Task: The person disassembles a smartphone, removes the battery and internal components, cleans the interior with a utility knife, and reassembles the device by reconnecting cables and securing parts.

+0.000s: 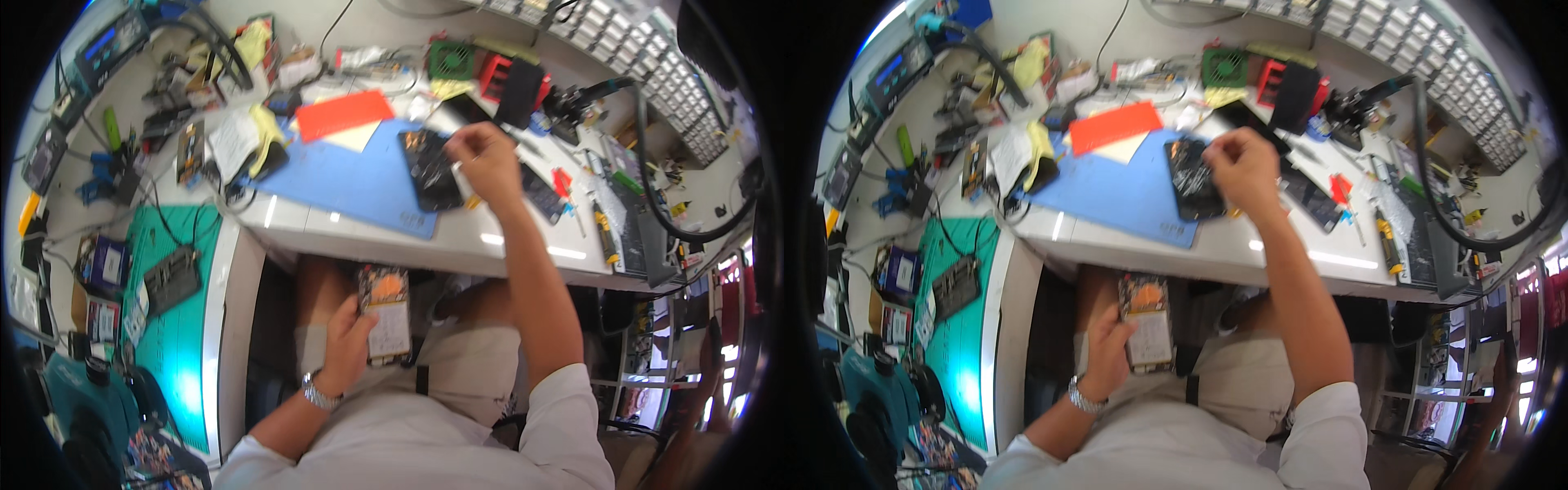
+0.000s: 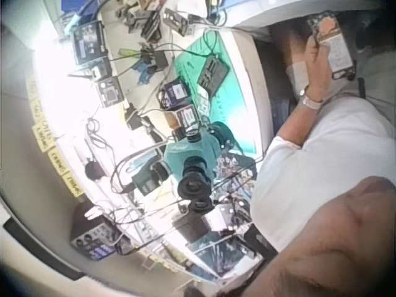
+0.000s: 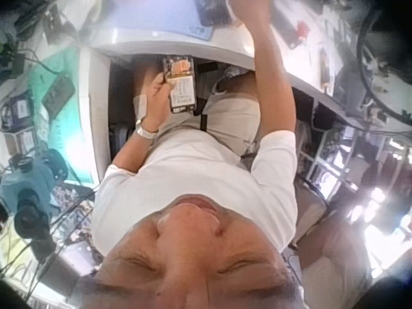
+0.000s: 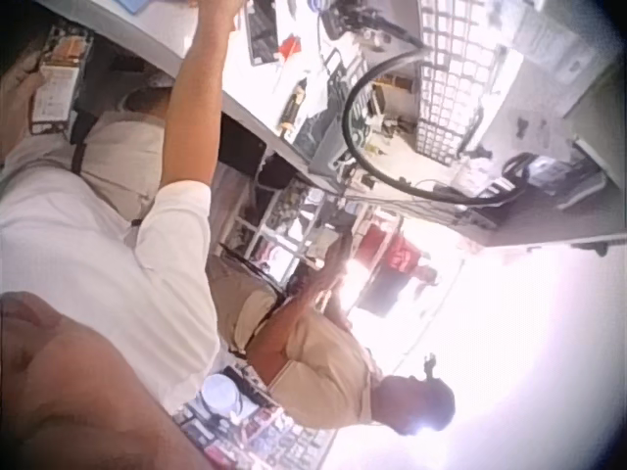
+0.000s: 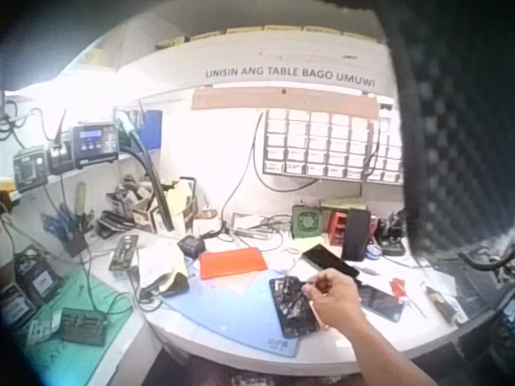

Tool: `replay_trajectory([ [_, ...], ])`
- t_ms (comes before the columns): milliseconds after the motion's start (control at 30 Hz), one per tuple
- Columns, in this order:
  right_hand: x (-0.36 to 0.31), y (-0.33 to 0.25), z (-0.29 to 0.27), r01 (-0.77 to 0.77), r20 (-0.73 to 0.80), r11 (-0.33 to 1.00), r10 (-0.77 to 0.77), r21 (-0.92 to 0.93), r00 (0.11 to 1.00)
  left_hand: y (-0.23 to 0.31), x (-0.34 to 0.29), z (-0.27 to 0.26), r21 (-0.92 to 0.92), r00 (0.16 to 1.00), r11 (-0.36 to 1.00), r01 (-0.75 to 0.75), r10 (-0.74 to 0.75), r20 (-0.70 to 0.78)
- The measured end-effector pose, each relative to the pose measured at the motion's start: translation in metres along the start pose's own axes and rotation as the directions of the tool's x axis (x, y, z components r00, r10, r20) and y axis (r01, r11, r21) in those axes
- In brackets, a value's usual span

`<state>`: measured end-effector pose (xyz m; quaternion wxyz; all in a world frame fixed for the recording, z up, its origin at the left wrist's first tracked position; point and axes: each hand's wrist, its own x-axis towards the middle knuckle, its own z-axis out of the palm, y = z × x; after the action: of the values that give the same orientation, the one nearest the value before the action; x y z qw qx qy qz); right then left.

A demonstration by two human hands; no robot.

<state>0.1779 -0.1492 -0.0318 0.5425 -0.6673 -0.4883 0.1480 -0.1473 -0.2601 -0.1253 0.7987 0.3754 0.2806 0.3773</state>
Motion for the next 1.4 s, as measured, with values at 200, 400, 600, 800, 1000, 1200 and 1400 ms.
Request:
replay_trajectory([
  [200,-0.07,-0.042,-0.028,-0.059,-0.058,0.94,0.083,0.337,0.995,0.009,0.004,0.009,-0.089,0.999,0.995,0.038,-0.036,0.028],
  [400,-0.181,-0.043,-0.012,-0.409,0.277,0.833,0.32,0.374,0.906,0.002,0.005,0.019,-0.138,0.994,0.986,0.092,-0.082,0.076],
  [600,-0.217,-0.021,0.003,-0.272,0.155,0.923,0.237,0.273,0.959,-0.012,0.003,0.032,0.01,0.995,0.997,0.072,-0.073,0.071],
  [800,-0.215,-0.028,-0.007,0.072,0.018,0.991,-0.07,-0.112,0.997,-0.014,0.002,0.038,0.043,0.997,0.998,0.053,-0.056,0.062],
  [1000,-0.222,-0.015,-0.001,-0.202,0.093,0.937,0.183,0.286,0.979,-0.016,-0.001,0.04,0.072,0.997,0.996,0.044,-0.048,0.054],
  [1200,-0.223,-0.008,-0.005,-0.413,0.256,0.828,0.335,0.38,0.907,-0.014,0.0,0.041,0.108,0.997,0.992,0.061,-0.065,0.038],
  [1400,-0.222,-0.006,-0.004,-0.46,0.293,0.789,0.365,0.406,0.884,-0.011,-0.003,0.041,0.043,0.992,0.993,0.112,-0.114,0.055],
])
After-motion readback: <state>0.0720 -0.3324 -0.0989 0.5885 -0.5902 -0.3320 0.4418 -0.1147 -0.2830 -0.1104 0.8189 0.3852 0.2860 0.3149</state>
